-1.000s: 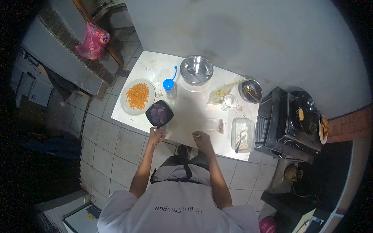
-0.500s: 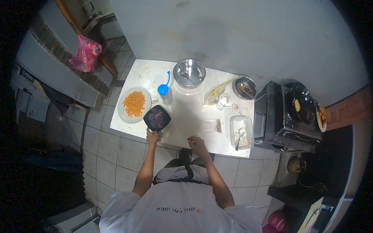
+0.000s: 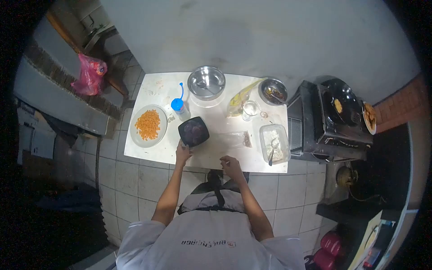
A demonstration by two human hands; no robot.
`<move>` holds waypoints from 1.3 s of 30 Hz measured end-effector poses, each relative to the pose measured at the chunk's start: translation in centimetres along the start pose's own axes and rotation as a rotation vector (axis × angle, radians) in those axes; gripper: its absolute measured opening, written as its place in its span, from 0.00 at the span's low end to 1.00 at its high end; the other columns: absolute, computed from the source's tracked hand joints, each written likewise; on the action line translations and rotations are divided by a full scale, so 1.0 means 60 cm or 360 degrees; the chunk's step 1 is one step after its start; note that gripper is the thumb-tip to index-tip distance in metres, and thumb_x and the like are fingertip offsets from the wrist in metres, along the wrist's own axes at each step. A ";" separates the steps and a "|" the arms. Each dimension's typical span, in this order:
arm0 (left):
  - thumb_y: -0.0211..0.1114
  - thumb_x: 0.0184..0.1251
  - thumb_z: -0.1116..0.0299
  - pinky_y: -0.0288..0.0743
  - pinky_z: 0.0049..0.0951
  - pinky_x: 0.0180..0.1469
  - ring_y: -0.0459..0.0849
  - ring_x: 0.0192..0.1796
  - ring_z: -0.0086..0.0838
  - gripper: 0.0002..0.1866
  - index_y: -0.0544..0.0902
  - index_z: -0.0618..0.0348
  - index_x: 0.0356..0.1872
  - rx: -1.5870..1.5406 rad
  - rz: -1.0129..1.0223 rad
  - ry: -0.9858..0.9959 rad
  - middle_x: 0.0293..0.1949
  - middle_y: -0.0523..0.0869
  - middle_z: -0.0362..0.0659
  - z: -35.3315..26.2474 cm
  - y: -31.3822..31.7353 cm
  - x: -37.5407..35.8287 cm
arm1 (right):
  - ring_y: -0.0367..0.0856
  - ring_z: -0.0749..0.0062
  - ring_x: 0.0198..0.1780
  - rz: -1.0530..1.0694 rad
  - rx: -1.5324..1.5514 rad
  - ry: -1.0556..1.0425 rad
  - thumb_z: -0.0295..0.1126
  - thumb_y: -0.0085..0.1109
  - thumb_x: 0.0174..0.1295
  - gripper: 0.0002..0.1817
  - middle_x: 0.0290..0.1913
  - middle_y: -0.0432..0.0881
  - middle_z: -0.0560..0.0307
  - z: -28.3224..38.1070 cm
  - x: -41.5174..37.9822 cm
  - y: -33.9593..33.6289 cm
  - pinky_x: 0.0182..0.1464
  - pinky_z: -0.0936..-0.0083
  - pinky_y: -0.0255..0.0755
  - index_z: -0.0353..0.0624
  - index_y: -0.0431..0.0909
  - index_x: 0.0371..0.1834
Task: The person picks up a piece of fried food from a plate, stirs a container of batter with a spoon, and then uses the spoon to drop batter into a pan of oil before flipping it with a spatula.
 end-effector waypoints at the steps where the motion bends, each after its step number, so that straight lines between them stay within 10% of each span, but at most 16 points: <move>1: 0.56 0.60 0.73 0.81 0.37 0.31 0.87 0.29 0.40 0.26 0.68 0.54 0.63 -0.0065 0.0019 0.0021 0.31 0.85 0.55 -0.001 0.006 0.001 | 0.84 0.71 0.30 -0.0043 0.0006 -0.0003 0.27 0.56 0.62 0.10 0.33 0.84 0.51 -0.005 -0.007 -0.009 0.35 0.75 0.77 0.35 0.80 0.44; 5: 0.57 0.61 0.63 0.74 0.48 0.42 0.83 0.35 0.51 0.19 0.75 0.56 0.53 0.0447 -0.0791 0.0279 0.28 0.83 0.53 -0.025 -0.004 -0.033 | 0.83 0.69 0.29 -0.0260 0.0047 0.0173 0.27 0.55 0.62 0.11 0.34 0.84 0.49 -0.023 -0.042 -0.069 0.34 0.74 0.77 0.35 0.80 0.45; 8: 0.58 0.60 0.67 0.75 0.39 0.36 0.82 0.29 0.41 0.15 0.74 0.58 0.48 0.0391 -0.0880 0.0196 0.26 0.82 0.49 -0.037 0.012 -0.071 | 0.81 0.74 0.27 -0.0447 0.0230 0.0180 0.24 0.54 0.62 0.11 0.32 0.83 0.50 -0.036 -0.087 -0.132 0.31 0.78 0.75 0.34 0.79 0.45; 10: 0.59 0.61 0.72 0.70 0.27 0.29 0.74 0.24 0.24 0.13 0.73 0.61 0.46 -0.0151 -0.0524 0.0717 0.23 0.76 0.39 -0.036 0.043 -0.086 | 0.80 0.78 0.28 -0.0662 0.0297 0.0137 0.23 0.53 0.61 0.10 0.31 0.83 0.53 -0.047 -0.118 -0.174 0.30 0.79 0.74 0.33 0.80 0.43; 19: 0.61 0.62 0.73 0.70 0.22 0.30 0.75 0.27 0.20 0.12 0.74 0.60 0.46 -0.0241 0.0130 0.0663 0.28 0.77 0.39 -0.084 0.209 -0.145 | 0.79 0.77 0.21 -0.1251 -0.0516 0.0458 0.43 0.60 0.63 0.19 0.19 0.80 0.58 -0.115 -0.158 -0.250 0.24 0.82 0.70 0.35 0.78 0.25; 22: 0.60 0.67 0.67 0.74 0.22 0.31 0.79 0.28 0.21 0.13 0.74 0.59 0.49 -0.0229 0.0820 0.0432 0.29 0.79 0.40 -0.086 0.265 -0.153 | 0.77 0.76 0.16 -0.0848 0.0479 0.1088 0.49 0.58 0.64 0.23 0.23 0.82 0.54 -0.143 -0.124 -0.228 0.13 0.81 0.64 0.36 0.77 0.27; 29: 0.59 0.69 0.64 0.76 0.25 0.38 0.82 0.38 0.26 0.18 0.71 0.56 0.57 0.0235 0.1193 0.0083 0.40 0.82 0.45 -0.094 0.352 -0.212 | 0.76 0.74 0.17 -0.0690 0.1373 0.1101 0.42 0.54 0.67 0.19 0.24 0.83 0.51 -0.167 -0.088 -0.213 0.16 0.79 0.67 0.34 0.78 0.31; 34: 0.60 0.69 0.59 0.77 0.26 0.37 0.82 0.39 0.26 0.26 0.66 0.58 0.63 0.0125 0.1184 -0.0114 0.41 0.82 0.46 -0.058 0.405 -0.254 | 0.77 0.74 0.18 -0.0547 0.1015 0.1209 0.39 0.51 0.68 0.17 0.23 0.81 0.52 -0.190 -0.118 -0.282 0.17 0.80 0.67 0.35 0.78 0.30; 39: 0.57 0.70 0.60 0.79 0.28 0.39 0.83 0.42 0.29 0.31 0.56 0.55 0.69 0.0156 0.1113 -0.0271 0.46 0.80 0.48 -0.042 0.455 -0.293 | 0.80 0.45 0.33 -0.0919 -0.0904 0.0290 0.36 0.52 0.64 0.13 0.28 0.81 0.44 -0.126 -0.125 -0.414 0.38 0.56 0.74 0.38 0.81 0.33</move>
Point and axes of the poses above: each hand's wrist, its own x-axis towards the middle knuckle, its own y-axis out of the palm, z = x × y, the point moved 4 cm from there along x, towards the middle knuckle
